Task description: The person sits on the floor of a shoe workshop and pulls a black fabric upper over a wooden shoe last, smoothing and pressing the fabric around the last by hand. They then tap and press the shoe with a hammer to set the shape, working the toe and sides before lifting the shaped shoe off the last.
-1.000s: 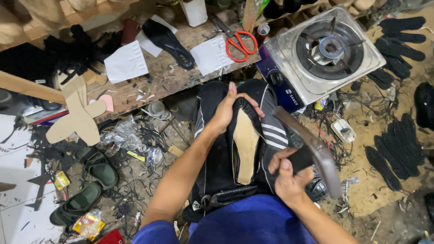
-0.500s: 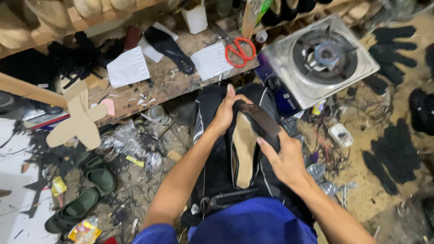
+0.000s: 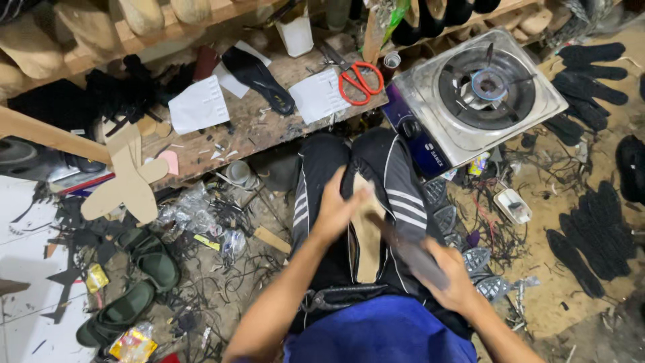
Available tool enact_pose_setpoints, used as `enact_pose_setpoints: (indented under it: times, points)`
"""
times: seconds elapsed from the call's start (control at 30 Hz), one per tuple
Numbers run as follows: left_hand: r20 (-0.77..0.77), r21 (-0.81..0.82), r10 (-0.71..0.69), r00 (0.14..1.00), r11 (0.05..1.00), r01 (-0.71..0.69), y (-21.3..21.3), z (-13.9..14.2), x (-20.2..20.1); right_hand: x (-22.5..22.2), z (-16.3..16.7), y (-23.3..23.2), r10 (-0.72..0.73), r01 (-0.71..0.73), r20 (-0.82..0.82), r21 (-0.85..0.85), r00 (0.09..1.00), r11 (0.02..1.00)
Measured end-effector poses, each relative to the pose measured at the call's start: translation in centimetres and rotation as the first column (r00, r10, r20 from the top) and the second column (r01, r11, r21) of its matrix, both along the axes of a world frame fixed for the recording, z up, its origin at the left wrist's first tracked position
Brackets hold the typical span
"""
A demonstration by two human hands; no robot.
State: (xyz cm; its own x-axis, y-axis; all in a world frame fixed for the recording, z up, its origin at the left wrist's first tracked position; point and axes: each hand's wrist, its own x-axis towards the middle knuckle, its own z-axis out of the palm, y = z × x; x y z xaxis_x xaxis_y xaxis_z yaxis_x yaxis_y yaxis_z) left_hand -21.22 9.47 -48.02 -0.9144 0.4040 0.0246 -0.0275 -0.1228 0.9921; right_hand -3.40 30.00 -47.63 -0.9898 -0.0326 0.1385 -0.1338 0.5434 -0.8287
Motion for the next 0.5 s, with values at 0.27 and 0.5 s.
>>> enact_pose_setpoints:
  times: [0.27, 0.5]
  points:
    - [0.126, 0.389, -0.157, 0.98, 0.916, 0.097, -1.5, 1.4, 1.8, 3.2, 0.0, 5.4, -0.103, 0.059, 0.07, 0.46, 0.992, 0.886]
    - [0.094, 0.759, -0.426, 0.9, 0.616, 0.213, 1.5, 8.8, 2.1, -1.4, 2.1, 1.1, -0.066, 0.156, 0.156, -0.685, 0.986, 0.712]
